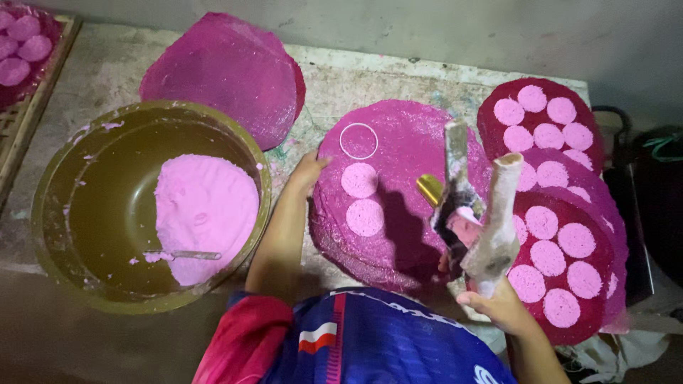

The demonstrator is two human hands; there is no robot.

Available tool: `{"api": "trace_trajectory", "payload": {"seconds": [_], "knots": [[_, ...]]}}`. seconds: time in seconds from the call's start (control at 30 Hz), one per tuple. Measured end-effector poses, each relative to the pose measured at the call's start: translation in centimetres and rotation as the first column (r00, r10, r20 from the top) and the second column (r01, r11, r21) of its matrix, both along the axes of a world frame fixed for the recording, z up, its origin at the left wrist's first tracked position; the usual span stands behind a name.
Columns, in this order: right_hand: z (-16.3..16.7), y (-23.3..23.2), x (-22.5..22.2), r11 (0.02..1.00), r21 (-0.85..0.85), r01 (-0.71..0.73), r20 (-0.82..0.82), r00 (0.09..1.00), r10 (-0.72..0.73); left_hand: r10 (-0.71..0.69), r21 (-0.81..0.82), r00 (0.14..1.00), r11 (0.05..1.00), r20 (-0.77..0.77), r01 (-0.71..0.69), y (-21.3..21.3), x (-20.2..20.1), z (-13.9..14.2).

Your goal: The person scoops pink dough from a large bowl into a handheld press mold, then squeezes the press to eject formed round dough pieces onto round pink trays, repeating the cycle and arranging the pieces in rows on the trays.

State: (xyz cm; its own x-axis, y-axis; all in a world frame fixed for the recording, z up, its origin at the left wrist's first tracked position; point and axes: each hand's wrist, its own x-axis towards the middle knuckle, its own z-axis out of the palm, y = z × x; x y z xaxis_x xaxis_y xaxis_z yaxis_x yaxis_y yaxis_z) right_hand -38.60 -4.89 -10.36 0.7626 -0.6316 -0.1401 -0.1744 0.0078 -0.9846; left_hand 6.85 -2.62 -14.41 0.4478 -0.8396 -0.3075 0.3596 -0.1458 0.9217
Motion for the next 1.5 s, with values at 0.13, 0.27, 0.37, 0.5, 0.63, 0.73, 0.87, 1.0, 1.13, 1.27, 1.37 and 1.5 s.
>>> {"api": "trace_trajectory", "payload": {"seconds": [0.13, 0.27, 0.37, 0.5, 0.63, 0.73, 0.87, 1.0, 1.13, 1.27, 1.37, 1.5], "knots": [[0.8, 0.3, 1.1, 0.998, 0.022, -0.055, 0.119, 0.992, 0.052, 0.17, -0.078, 0.95, 0.977, -0.262, -0.196, 2.2, -2.0, -2.2], [1.0, 0.3, 3.2, 0.992, 0.073, -0.103, 0.162, 0.983, 0.09, 0.337, 0.017, 0.859, 0.933, -0.384, -0.358, 7.4, -7.1, -3.7], [0.7, 0.4, 4.5, 0.981, 0.138, -0.138, 0.209, 0.972, 0.107, 0.309, 0.094, 0.914, 0.951, -0.261, -0.295, 10.8, -11.4, -4.9], [0.2, 0.8, 5.4, 0.964, 0.234, -0.123, 0.236, 0.97, 0.066, 0.259, -0.122, 0.963, 0.956, -0.079, -0.268, 13.3, -14.7, -5.1], [0.2, 1.5, 5.6, 0.966, 0.234, -0.106, 0.211, 0.976, 0.056, 0.373, -0.275, 0.466, 0.924, 0.803, -0.266, 14.1, -13.5, -4.0], [0.5, 2.0, 5.4, 0.971, 0.214, -0.106, 0.222, 0.973, 0.057, 0.066, -0.081, 0.541, 0.997, 0.839, 0.004, 13.4, -10.9, -3.6], [0.9, 2.5, 4.7, 0.982, 0.18, -0.061, 0.187, 0.982, 0.027, -0.085, 0.045, 0.438, 0.994, 0.895, 0.101, 11.4, -8.7, -3.9], [1.0, 3.0, 3.8, 0.987, 0.143, -0.078, 0.202, 0.978, 0.048, -0.139, 0.103, 0.406, 0.989, 0.903, 0.109, 10.2, -8.9, -4.3], [0.8, 3.2, 3.4, 0.981, 0.193, -0.025, 0.155, 0.988, -0.005, -0.179, 0.143, 0.427, 0.983, 0.886, 0.114, 10.1, -9.5, -3.8], [0.3, 2.1, 3.5, 0.988, 0.086, -0.126, 0.046, 0.991, 0.122, -0.152, 0.079, 0.455, 0.981, 0.877, 0.176, 9.5, -8.7, -1.6], [-0.2, 1.0, 4.3, 0.891, 0.295, -0.345, 0.108, 0.939, 0.328, -0.108, -0.331, 0.893, 0.904, 0.438, 0.271, 8.0, -7.4, 1.2], [-0.1, -0.5, 5.7, 0.503, 0.714, -0.487, 0.176, 0.82, 0.545, -0.586, -0.779, 0.645, 0.627, -0.491, -0.023, 6.6, -7.0, 4.7]]}}
